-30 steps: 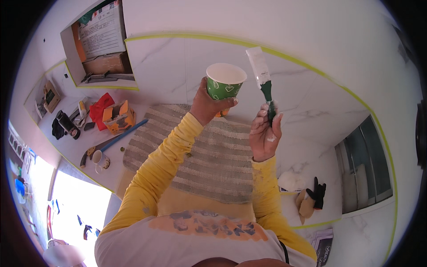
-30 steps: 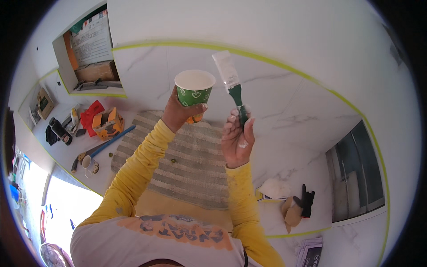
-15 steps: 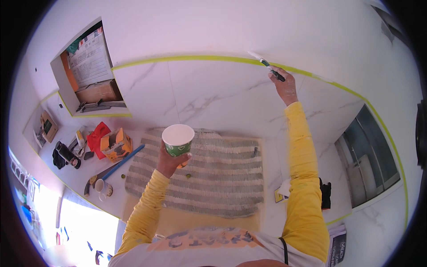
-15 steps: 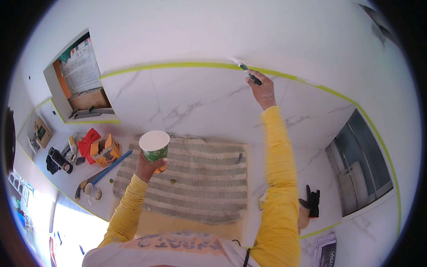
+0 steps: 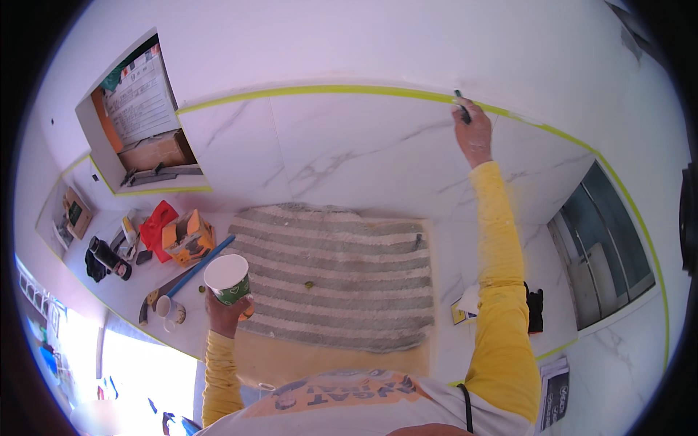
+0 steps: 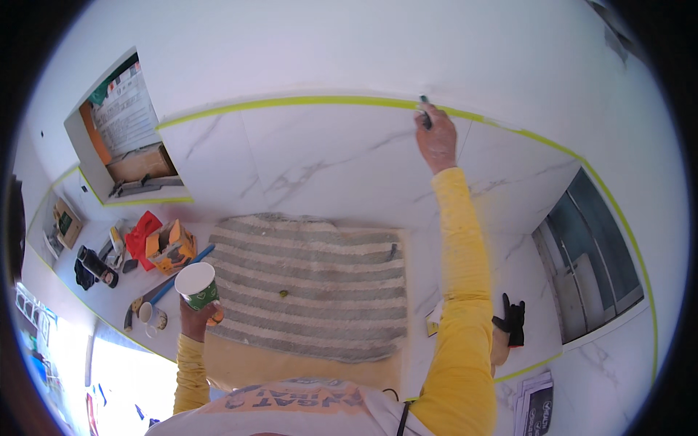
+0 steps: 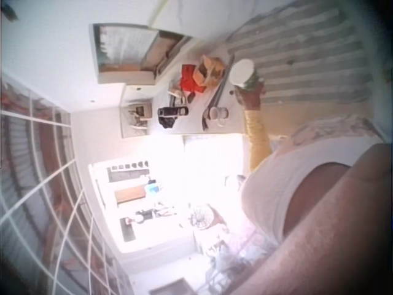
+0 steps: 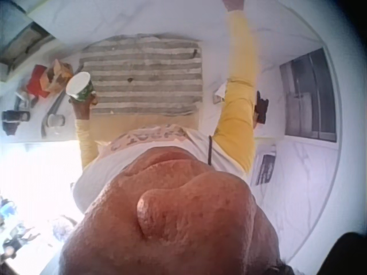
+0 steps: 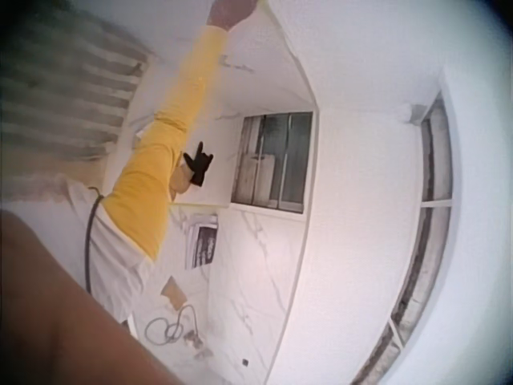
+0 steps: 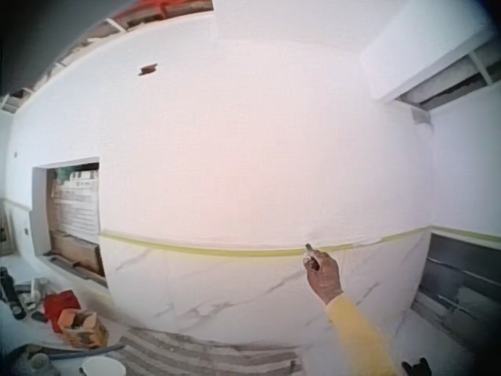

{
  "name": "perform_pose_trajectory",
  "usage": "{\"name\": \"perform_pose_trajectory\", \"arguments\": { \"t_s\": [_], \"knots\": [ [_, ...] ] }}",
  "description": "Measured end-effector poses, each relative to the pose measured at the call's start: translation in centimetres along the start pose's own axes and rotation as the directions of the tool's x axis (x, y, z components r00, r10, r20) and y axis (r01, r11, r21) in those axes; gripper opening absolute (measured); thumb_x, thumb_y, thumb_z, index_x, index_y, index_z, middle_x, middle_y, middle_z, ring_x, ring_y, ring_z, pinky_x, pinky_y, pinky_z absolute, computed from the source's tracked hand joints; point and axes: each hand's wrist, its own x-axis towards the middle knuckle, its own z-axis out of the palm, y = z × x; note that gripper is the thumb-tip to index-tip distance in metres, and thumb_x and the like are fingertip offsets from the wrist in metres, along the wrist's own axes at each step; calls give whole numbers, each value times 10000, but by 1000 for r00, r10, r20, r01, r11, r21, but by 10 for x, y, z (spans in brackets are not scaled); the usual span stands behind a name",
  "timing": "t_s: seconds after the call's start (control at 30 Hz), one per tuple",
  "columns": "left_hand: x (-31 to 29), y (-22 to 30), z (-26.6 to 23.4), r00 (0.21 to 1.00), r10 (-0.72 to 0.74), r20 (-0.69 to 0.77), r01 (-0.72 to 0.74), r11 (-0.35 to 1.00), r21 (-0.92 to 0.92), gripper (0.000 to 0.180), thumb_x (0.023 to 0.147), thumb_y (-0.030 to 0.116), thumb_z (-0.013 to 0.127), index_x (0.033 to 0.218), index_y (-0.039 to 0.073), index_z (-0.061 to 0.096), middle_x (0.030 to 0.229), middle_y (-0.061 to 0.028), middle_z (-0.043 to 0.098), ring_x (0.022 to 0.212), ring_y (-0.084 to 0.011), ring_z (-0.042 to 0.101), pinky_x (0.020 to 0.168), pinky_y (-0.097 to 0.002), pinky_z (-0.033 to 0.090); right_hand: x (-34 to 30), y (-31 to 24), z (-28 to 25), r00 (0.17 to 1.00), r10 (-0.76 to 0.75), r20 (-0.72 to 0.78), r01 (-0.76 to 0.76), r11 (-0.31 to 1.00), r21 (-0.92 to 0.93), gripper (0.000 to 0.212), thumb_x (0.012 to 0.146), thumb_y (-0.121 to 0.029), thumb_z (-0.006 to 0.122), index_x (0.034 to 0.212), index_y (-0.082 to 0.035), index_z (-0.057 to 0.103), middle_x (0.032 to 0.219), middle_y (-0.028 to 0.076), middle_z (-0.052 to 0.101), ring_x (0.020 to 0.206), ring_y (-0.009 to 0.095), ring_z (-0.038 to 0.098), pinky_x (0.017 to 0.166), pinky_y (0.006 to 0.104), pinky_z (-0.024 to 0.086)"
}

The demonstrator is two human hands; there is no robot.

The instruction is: The person paints the upper edge of a wall using a small brush and a paper cup of paint. They repeatedly dip the brush into the cup and apply paint along a taped line on the wall. The person also briefly uses a sanding block on the wall surface.

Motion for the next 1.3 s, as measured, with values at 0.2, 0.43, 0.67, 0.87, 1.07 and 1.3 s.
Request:
{"name": "perform_pose_trajectory", "arguments": {
  "t_s": [0.2, 0.43, 0.67, 0.87, 1.07, 1.3],
  "knots": [
    [-7, -2, -3, 998, -24, 61, 28, 998, -52, 771, 651, 54, 835, 1318, 16, 450, 1155, -99, 622, 1020, -188, 623, 890, -333, 520, 6, -139, 109, 979, -123, 164, 89, 975, 204, 266, 892, -196, 658, 1117, -56, 684, 884, 185, 665, 834, 380, 636, 756, 462, 511],
    [-29, -14, -25, 994, -98, -53, 92, 990, -104, 750, 661, 92, 835, 1309, 7, 466, 1141, -90, 632, 1001, -187, 631, 873, -321, 529, 62, -111, 68, 894, 12, 449, -167, 937, 308, 245, 858, -159, 725, 1082, -58, 724, 785, 111, 698, 667, 190, 615, 692, 293, 524],
    [-50, -39, -44, 979, -185, -88, 171, 975, -143, 737, 669, 100, 828, 1306, 13, 469, 1132, -81, 630, 1002, -186, 627, 876, -322, 524, 122, -34, -66, 746, 329, 580, -148, 930, -337, 274, 802, -121, 704, 1068, -62, 736, 947, 117, 704, 842, 221, 660, 815, 310, 536],
    [-39, -32, -40, 996, -80, -43, 77, 995, -65, 758, 665, 87, 842, 1316, 12, 461, 1169, -97, 621, 1034, -200, 620, 910, -342, 514, 141, -105, 7, 627, 242, 740, -108, 968, -225, 271, 783, -167, 693, 1027, -52, 728, 1021, 121, 689, 819, 221, 654, 782, 319, 540],
    [-32, -27, -33, 996, -89, -25, 84, 983, -162, 763, 665, 87, 853, 1316, 12, 462, 1163, -89, 622, 1029, -198, 616, 912, -340, 511, 139, -185, 72, 601, 110, 791, -158, 987, -17, 226, 839, -206, 693, 1025, -81, 727, 855, 54, 665, 691, 137, 588, 652, 270, 523],
    [-34, -33, -36, 990, -138, -10, 136, 984, -113, 785, 659, 77, 850, 1330, 9, 448, 1177, -96, 610, 1054, -201, 605, 918, -338, 506, 139, -131, 30, 589, 198, 784, -381, 923, 53, 221, 868, -134, 687, 1069, -48, 719, 774, 20, 629, 635, 103, 550, 564, 247, 488]
  ]
}}
